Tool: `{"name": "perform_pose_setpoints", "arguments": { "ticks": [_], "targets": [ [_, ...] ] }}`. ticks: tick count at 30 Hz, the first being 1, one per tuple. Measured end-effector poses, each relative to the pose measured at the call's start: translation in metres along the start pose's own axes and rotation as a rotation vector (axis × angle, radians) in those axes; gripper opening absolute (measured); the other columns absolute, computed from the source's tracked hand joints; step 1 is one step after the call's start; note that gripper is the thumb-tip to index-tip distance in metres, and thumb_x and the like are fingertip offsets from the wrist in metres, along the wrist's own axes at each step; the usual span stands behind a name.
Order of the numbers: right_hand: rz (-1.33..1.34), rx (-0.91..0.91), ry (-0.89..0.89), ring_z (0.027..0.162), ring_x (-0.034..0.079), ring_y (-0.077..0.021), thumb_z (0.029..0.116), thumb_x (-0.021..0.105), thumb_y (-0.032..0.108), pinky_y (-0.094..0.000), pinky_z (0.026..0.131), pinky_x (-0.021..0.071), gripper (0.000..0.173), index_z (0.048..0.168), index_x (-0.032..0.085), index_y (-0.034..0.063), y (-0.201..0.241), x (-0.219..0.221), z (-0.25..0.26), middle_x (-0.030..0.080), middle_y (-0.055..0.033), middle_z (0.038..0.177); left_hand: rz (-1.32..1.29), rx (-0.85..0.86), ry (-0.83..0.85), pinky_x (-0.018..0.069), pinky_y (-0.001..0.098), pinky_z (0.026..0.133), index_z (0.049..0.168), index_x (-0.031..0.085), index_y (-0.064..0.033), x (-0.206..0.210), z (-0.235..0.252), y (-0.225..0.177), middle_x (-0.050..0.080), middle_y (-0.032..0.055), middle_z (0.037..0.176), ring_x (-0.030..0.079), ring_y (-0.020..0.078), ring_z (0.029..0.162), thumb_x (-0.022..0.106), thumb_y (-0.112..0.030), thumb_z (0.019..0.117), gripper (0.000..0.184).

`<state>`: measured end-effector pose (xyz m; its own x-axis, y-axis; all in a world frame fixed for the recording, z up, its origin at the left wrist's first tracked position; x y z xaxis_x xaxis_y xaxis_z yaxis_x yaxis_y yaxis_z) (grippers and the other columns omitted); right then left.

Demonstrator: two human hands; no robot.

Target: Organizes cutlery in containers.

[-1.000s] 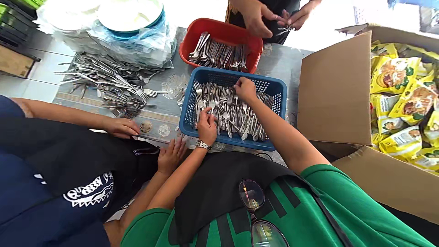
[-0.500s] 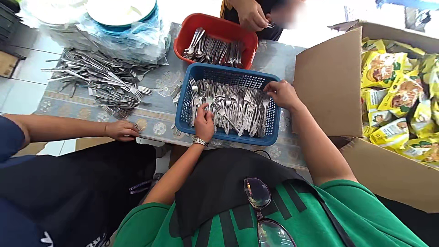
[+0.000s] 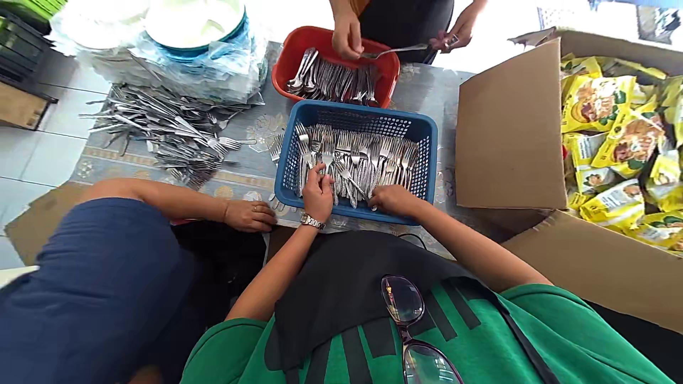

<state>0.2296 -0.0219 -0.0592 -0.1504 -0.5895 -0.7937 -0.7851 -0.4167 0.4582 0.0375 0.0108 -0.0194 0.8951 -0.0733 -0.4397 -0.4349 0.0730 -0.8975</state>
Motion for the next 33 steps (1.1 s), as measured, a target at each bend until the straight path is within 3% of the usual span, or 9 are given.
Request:
{"name": "perform_pose_setpoints", "arguments": {
  "ticks": [3,7,11,13,16,21,24,28,33],
  "targets": [
    [-0.052,0.054,0.157,0.112,0.067,-0.0415,0.1006,0.059,0.009,-0.0635,0.093,0.0507,0.025,0.119,0.075,0.0092,0.001,0.001,0.002,0.070,-0.0194,0.121,0.009,-0.013,-0.012,0.0535,0.0333,0.057,0.143,0.049,-0.0013,0.000,0.002,0.002,0.069,0.0126,0.089,0.060,0.0165,0.059,0.046,-0.011,0.1091,0.035],
    [-0.073,0.047,0.113,0.109,0.067,-0.0420,0.1018,0.063,0.021,-0.0628,0.091,0.0511,0.025,0.117,0.072,0.0035,-0.004,-0.009,-0.002,0.070,-0.0214,0.115,0.039,-0.291,0.057,0.0567,0.0481,0.082,0.141,0.053,-0.0005,0.000,0.008,0.000,0.075,0.0160,0.101,0.072,0.0269,0.085,0.051,-0.019,0.1094,0.037],
    [-0.033,0.126,-0.037,0.111,0.066,-0.0437,0.1002,0.062,0.015,-0.0628,0.090,0.0525,0.022,0.114,0.072,0.0009,-0.016,-0.017,-0.010,0.069,-0.0235,0.115,-0.128,-0.450,0.184,0.0520,0.0377,0.064,0.145,0.049,-0.0060,0.027,0.018,-0.003,0.074,0.0147,0.103,0.064,0.0202,0.073,0.050,-0.027,0.1100,0.041],
    [-0.028,0.144,-0.062,0.112,0.065,-0.0440,0.0980,0.066,0.019,-0.0630,0.089,0.0524,0.025,0.115,0.072,0.0016,-0.016,-0.019,-0.012,0.068,-0.0235,0.116,-0.204,-0.476,0.257,0.0518,0.0389,0.069,0.148,0.047,-0.0078,0.046,0.024,-0.009,0.073,0.0159,0.110,0.064,0.0214,0.078,0.050,-0.027,0.1100,0.043],
    [0.001,0.162,0.026,0.119,0.062,-0.0444,0.0966,0.069,0.016,-0.0646,0.096,0.0492,0.030,0.124,0.071,0.0048,-0.009,-0.014,-0.012,0.066,-0.0237,0.125,-0.214,-0.460,0.305,0.0499,0.0352,0.069,0.146,0.047,-0.0036,0.070,0.033,-0.027,0.072,0.0148,0.110,0.061,0.0172,0.077,0.054,-0.017,0.1077,0.042],
    [0.023,0.149,0.028,0.120,0.062,-0.0477,0.0995,0.060,0.008,-0.0666,0.095,0.0488,0.025,0.120,0.070,-0.0017,-0.007,-0.006,-0.013,0.064,-0.0267,0.129,-0.145,-0.472,0.475,0.0507,0.0463,0.096,0.150,0.042,0.0012,0.114,0.042,-0.045,0.065,0.0251,0.130,0.065,0.0315,0.112,0.057,-0.006,0.1036,0.050],
    [0.010,0.150,-0.017,0.118,0.062,-0.0471,0.0998,0.059,0.008,-0.0647,0.093,0.0499,0.024,0.118,0.070,-0.0030,-0.010,-0.006,-0.014,0.065,-0.0263,0.127,-0.052,-0.394,0.519,0.0522,0.0448,0.099,0.150,0.042,0.0034,0.145,0.054,-0.035,0.068,0.0228,0.127,0.068,0.0299,0.113,0.059,-0.001,0.1003,0.052],
    [0.030,0.195,-0.089,0.115,0.064,-0.0471,0.1003,0.057,0.008,-0.0640,0.090,0.0517,0.025,0.120,0.071,0.0013,-0.017,-0.009,-0.020,0.067,-0.0265,0.123,0.116,-0.259,0.600,0.0514,0.0551,0.099,0.155,0.039,-0.0009,0.143,0.050,-0.045,0.057,0.0246,0.143,0.066,0.0392,0.113,0.059,-0.002,0.1004,0.058],
    [0.074,0.270,-0.186,0.116,0.064,-0.0433,0.0970,0.065,0.008,-0.0608,0.093,0.0524,0.023,0.117,0.073,0.0019,-0.027,-0.013,-0.025,0.068,-0.0237,0.122,-0.041,-0.212,0.685,0.0439,0.0468,0.114,0.158,0.030,0.0014,0.147,0.046,-0.038,0.040,0.0252,0.159,0.053,0.0345,0.138,0.051,0.002,0.1031,0.059]
  ]
}}
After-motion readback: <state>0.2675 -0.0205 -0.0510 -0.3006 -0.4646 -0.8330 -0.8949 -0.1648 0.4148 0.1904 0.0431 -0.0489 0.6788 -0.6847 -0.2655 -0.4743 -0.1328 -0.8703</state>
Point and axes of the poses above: each hand's wrist, its own z-axis towards the middle knuckle, its own x-axis out of the palm, y = z × x, the point moved 7 cm from there along z, towards the middle knuckle
